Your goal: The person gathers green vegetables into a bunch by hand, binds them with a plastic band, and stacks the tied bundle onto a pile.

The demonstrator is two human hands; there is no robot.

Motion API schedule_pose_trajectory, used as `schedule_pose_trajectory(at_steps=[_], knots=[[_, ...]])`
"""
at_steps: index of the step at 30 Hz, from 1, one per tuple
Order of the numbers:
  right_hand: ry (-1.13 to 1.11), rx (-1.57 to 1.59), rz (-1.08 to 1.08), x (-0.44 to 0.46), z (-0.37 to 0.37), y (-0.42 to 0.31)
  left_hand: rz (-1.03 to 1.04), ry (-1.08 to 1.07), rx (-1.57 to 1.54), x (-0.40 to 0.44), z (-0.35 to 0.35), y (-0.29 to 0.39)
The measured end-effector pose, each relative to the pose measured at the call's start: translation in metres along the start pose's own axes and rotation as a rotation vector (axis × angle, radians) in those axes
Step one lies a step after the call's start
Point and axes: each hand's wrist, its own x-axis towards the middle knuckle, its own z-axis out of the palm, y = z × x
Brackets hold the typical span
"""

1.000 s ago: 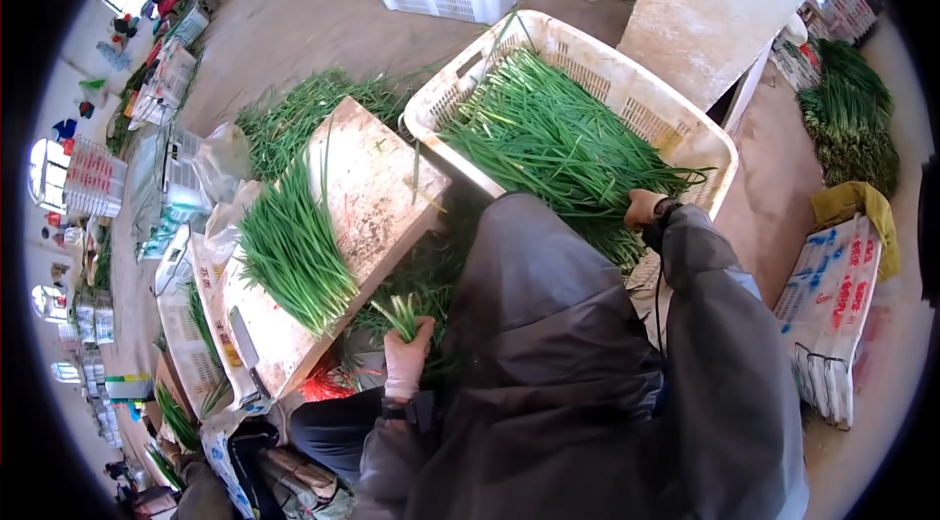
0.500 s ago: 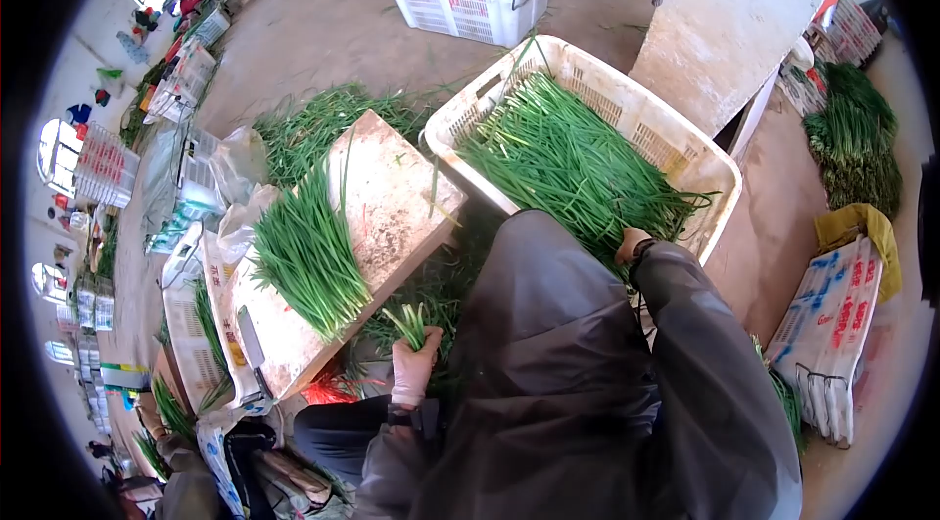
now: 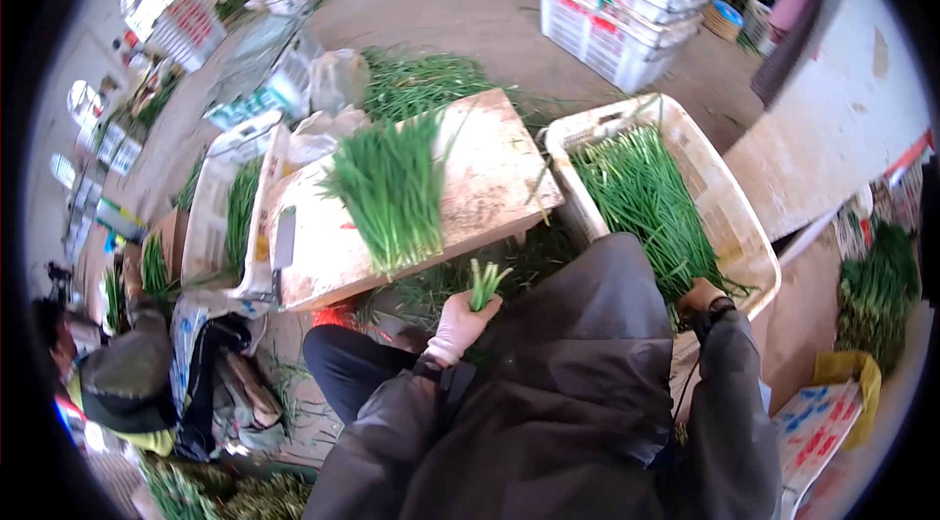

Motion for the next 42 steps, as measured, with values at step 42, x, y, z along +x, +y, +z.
schedule_pose_trajectory(at_steps=[42], knots=[[-0.343, 0.476, -0.096, -0.193, 0.092, -0.288, 0.786, -0.027, 0.848, -0.007, 0.007, 0.04]])
